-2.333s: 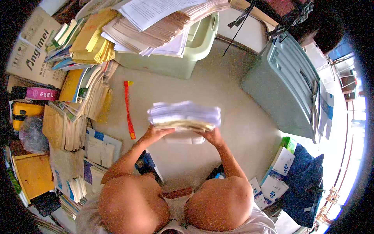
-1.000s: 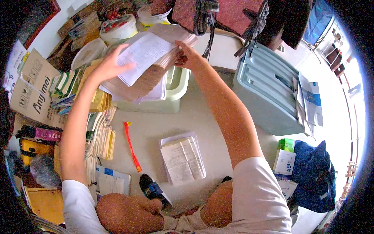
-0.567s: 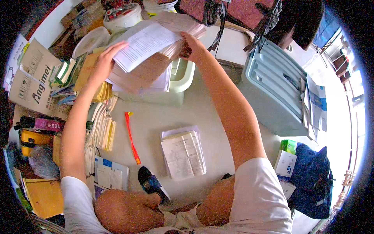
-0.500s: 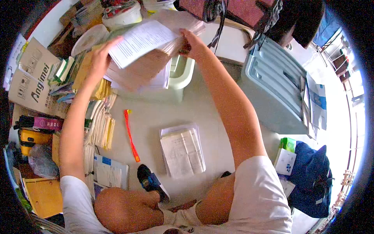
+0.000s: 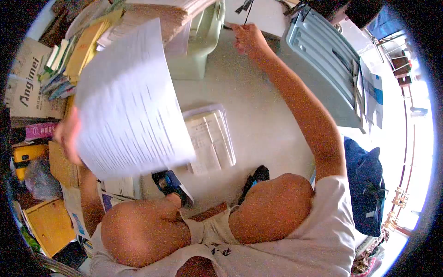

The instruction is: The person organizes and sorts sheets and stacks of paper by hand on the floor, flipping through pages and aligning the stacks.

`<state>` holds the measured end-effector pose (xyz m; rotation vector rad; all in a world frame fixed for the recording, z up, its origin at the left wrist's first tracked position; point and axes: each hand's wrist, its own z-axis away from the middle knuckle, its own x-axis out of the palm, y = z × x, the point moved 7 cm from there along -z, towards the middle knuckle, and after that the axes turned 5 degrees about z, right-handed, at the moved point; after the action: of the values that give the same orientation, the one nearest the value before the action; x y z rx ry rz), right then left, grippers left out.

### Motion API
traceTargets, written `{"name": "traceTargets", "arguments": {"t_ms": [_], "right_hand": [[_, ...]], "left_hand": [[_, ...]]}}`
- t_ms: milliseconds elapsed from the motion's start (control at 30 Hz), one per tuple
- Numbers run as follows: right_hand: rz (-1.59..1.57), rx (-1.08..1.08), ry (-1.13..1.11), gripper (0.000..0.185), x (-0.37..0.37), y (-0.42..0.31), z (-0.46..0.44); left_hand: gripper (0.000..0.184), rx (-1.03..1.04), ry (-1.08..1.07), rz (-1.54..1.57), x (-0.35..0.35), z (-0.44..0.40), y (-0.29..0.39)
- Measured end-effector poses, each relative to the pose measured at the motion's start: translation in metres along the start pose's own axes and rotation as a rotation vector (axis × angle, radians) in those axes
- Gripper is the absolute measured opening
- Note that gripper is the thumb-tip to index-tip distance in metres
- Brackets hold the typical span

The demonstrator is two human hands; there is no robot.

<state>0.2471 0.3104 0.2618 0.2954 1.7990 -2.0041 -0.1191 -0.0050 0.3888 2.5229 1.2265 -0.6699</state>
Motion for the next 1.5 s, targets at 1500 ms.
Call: {"name": "traceTargets", "arguments": {"t_ms": [1500], "right_hand": [[0.151,0.313,-0.102,0.086,0.183,0.292,0.198]], "left_hand": [[0.046,-0.637,-0.97,0.263,0.151,0.369,0.042]]}}
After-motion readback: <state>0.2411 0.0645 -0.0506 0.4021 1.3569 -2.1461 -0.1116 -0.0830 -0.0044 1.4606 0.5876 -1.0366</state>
